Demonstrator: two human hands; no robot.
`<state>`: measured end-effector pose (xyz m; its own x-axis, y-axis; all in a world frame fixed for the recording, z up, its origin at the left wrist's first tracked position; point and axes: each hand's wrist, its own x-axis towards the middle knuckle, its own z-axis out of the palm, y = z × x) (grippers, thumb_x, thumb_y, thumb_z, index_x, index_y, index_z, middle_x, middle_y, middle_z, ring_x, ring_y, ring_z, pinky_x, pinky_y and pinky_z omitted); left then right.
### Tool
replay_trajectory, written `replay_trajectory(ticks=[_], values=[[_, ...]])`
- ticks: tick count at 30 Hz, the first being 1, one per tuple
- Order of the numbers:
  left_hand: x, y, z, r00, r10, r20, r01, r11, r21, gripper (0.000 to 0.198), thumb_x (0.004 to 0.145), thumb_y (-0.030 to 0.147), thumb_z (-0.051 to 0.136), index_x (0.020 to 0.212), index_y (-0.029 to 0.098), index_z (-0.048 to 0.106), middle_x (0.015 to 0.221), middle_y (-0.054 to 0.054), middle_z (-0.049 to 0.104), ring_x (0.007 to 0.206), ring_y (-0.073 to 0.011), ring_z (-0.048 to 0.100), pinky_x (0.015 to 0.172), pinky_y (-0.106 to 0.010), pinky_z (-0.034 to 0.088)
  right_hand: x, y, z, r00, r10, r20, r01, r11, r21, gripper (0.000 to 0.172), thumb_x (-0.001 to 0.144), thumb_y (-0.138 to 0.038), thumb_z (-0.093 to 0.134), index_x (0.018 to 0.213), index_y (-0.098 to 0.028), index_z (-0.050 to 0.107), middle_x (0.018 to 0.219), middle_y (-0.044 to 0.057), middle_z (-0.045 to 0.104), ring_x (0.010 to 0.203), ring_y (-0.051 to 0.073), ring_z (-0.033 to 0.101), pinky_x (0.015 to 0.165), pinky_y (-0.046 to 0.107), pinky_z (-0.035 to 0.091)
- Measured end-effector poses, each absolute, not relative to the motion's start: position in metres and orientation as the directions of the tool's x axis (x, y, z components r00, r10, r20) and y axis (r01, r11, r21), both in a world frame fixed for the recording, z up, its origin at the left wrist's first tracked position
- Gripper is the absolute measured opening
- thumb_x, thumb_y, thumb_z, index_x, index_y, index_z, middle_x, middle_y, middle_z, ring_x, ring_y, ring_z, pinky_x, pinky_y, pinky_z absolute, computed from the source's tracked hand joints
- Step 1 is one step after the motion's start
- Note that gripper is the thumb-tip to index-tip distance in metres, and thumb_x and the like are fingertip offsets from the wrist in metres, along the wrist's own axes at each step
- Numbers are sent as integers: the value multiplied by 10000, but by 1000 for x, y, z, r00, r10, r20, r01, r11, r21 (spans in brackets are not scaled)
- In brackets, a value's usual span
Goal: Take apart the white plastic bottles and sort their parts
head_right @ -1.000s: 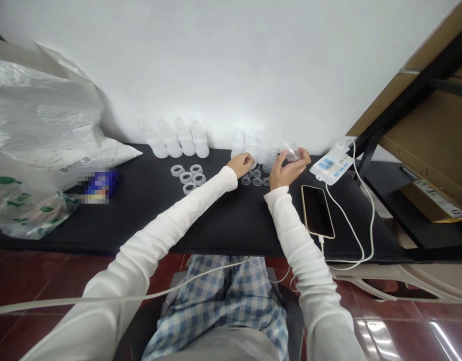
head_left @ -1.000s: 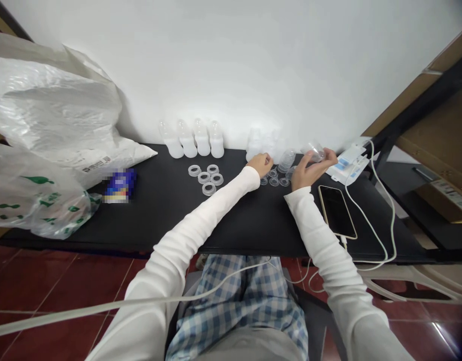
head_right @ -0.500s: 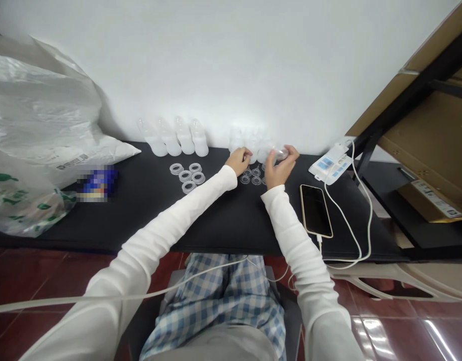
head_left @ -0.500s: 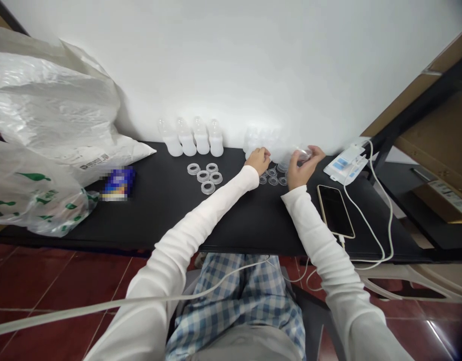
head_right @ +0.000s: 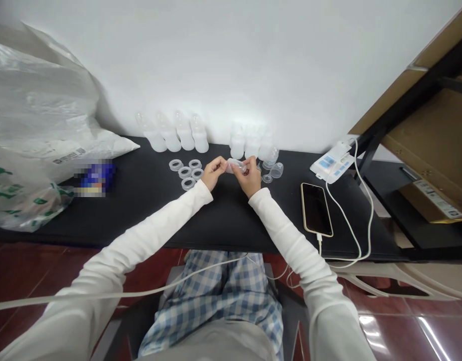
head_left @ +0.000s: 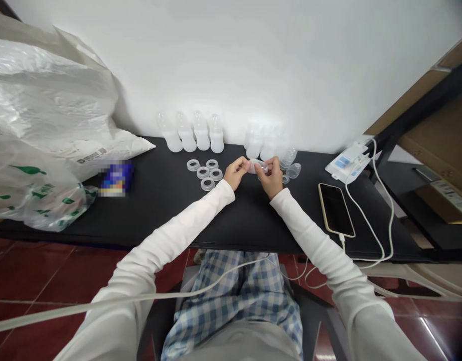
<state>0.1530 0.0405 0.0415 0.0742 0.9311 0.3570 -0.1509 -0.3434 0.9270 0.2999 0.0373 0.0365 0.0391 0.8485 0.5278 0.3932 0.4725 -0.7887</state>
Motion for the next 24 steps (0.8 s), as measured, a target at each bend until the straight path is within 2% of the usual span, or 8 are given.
replay_trajectory(ticks=[5,9,13,15,18,20,22,24], values=[[150,43,48,104,954,280,-259,-245,934,319,829,226,624,589,183,418,603,34,375,603,-109,365,613,-257,336,300,35,40,-29,809,588,547,505,-668,513,802,-738,546,771,-247,404,619,-51,485,519,104,409,506,266,370],[148,40,52,121,965,234,-299,-190,935,293,779,191,596,573,183,389,590,31,353,579,-104,349,589,-255,323,303,36,41,-128,792,597,640,526,-561,494,848,-719,515,766,-235,463,636,-31,487,553,121,442,554,276,391],[144,41,55,152,969,195,-308,-141,941,316,775,199,603,558,190,373,566,28,337,546,-103,337,558,-264,319,307,40,39,-236,759,606,714,559,-422,448,907,-660,485,788,-231,540,688,15,545,647,165,525,651,307,468],[140,44,55,154,976,156,-315,-101,944,358,793,224,626,546,191,369,555,30,332,527,-98,329,542,-261,319,309,43,38,-343,711,613,713,623,-323,390,930,-597,500,843,-229,595,759,49,603,725,193,572,720,338,502],[132,51,52,158,987,11,-310,39,950,450,798,236,678,519,194,327,522,45,298,479,-80,286,499,-249,288,312,47,35,-573,570,588,612,775,-155,241,976,-420,496,1002,-240,655,995,98,673,925,218,622,847,374,524],[129,55,49,154,986,-70,-279,111,954,473,808,231,694,511,195,327,499,51,303,457,-75,287,484,-244,279,313,48,34,-658,492,570,549,831,-84,241,998,-284,433,1072,-247,659,1145,110,661,1052,216,613,904,381,521],[128,57,48,130,990,-55,-263,88,961,451,837,234,680,515,192,367,497,44,358,462,-80,333,490,-242,300,315,48,36,-651,476,591,545,835,-72,294,995,-195,376,1074,-234,656,1219,122,638,1117,221,595,920,393,516],[129,57,49,92,996,20,-269,6,963,439,865,251,662,522,185,396,515,36,405,484,-83,375,505,-240,326,316,47,39,-609,483,629,546,831,-108,266,985,-195,392,1087,-216,637,1248,140,621,1152,239,581,939,415,507]])
